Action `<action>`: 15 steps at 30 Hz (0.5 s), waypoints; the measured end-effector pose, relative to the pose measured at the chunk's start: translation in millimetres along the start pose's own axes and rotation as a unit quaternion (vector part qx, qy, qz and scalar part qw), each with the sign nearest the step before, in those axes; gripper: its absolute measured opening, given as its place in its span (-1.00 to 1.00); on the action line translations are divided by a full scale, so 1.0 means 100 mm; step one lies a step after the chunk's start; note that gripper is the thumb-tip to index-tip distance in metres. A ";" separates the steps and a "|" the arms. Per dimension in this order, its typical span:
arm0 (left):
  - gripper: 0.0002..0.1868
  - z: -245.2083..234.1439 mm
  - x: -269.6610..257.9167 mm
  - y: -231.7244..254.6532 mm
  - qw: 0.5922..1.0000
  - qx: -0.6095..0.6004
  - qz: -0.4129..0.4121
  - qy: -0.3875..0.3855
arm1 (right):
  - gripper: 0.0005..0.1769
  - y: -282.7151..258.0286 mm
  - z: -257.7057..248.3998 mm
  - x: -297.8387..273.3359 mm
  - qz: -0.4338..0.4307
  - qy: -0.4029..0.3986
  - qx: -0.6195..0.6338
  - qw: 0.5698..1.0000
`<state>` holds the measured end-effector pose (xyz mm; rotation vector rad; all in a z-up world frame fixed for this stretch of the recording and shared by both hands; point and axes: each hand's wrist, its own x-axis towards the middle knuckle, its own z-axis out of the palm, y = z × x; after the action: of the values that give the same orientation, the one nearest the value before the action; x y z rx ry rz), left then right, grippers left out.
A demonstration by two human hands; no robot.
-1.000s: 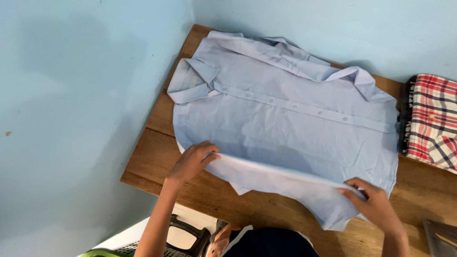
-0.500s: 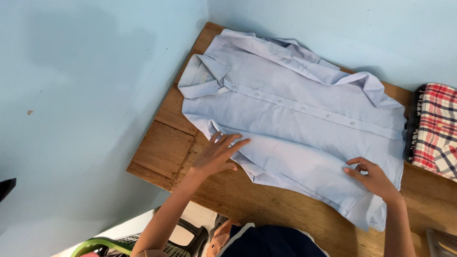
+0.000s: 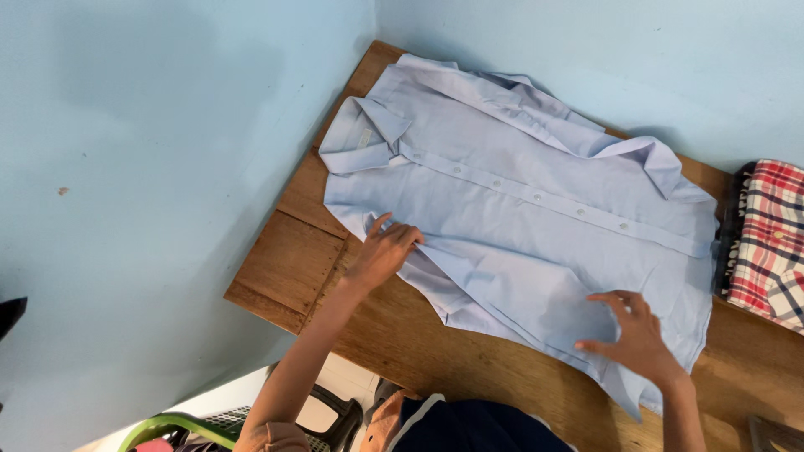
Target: The person irons a light blue shirt on a wooden table. They smooth the fabric with their hands and use an iron to press the sleeves, collar, and body of the shirt, repositioning the garment several times to reach different areas.
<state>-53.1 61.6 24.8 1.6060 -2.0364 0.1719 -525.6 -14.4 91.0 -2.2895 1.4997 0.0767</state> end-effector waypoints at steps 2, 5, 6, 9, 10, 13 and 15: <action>-0.78 -0.12 0.00 -0.05 0.998 -0.064 -0.010 -0.011 | 0.10 -0.15 0.08 -0.09 -0.035 -0.051 -0.099 0.993; -0.77 -0.34 0.05 -0.02 0.985 -0.143 -0.030 -0.092 | -0.07 -0.24 0.14 -0.19 -0.032 0.011 -0.032 0.999; -0.76 -0.42 0.06 0.01 0.977 -0.166 -0.037 -0.129 | -0.19 -0.23 0.12 -0.20 -0.007 -0.016 0.014 1.000; -0.54 -0.67 0.00 0.06 0.975 -0.116 -0.044 -0.182 | -0.48 -0.18 0.05 -0.26 0.064 -0.139 0.090 0.984; -0.62 -0.73 -0.02 0.04 0.945 -0.149 -0.102 -0.274 | -0.53 -0.14 0.04 -0.31 0.089 -0.203 0.074 0.972; -0.70 -0.95 -0.17 -0.10 0.821 -0.182 -0.181 -0.511 | -0.46 0.05 0.06 -0.44 0.025 -0.298 0.196 0.934; -0.55 -1.03 -0.27 -0.18 0.796 -0.177 -0.154 -0.558 | -0.43 0.17 0.13 -0.40 0.000 -0.271 0.281 0.921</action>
<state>1.3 123.1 95.3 1.9309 -2.2389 -1.5250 -555.7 19.6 84.1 -1.6278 1.0553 0.2279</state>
